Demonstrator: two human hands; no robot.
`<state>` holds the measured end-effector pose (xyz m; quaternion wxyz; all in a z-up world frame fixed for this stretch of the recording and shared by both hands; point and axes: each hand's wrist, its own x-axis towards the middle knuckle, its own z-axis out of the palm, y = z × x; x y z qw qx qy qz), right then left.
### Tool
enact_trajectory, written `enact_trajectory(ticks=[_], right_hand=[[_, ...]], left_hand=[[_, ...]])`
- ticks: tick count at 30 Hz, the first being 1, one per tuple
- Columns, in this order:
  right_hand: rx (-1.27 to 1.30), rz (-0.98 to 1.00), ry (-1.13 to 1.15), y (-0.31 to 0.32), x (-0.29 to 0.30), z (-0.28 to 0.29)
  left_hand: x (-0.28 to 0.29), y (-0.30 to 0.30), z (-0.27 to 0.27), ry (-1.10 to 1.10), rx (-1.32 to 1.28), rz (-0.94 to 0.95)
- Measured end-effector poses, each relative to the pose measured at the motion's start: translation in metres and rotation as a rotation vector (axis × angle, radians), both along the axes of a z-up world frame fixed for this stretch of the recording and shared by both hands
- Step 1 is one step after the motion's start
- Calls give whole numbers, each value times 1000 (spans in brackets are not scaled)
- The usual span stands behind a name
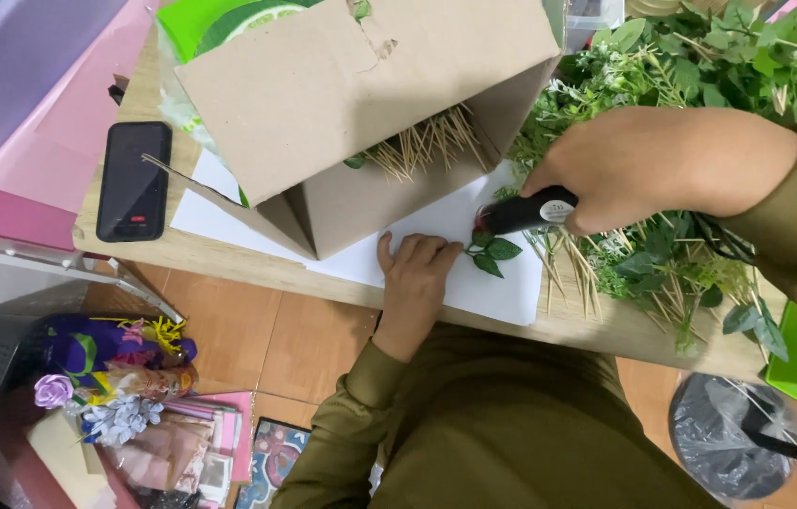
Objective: The person uses scissors to trim artificial leaves and a hot glue gun to attach them to wooden skewers. They repeatedly pick up leaves, cut them, apply glue, and place the finished items into a cardboard box.
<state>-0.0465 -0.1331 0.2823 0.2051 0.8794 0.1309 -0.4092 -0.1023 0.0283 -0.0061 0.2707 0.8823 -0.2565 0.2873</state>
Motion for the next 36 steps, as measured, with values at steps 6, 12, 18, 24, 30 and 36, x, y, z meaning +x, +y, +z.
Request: enact_trajectory(ticks=[6,12,18,24,30,36], right_hand=[[61,-20,-8,-6,-2,3],[12,-27,-72,-9,-9,17],[43,1,87,-22,-17,-6],[-57,-46,56,-16,-24,11],[68,-17,102,-1,-31,8],[-17,43,121,2,-34,2]], left_hand=[[0,0,3,-16,5,2],[0,-1,3,-18,-4,4],[-2,0,0,-18,-1,8],[-5,1,2,-15,2,19],[-5,1,1,-56,-18,37],[-7,2,4,-73,-42,35]])
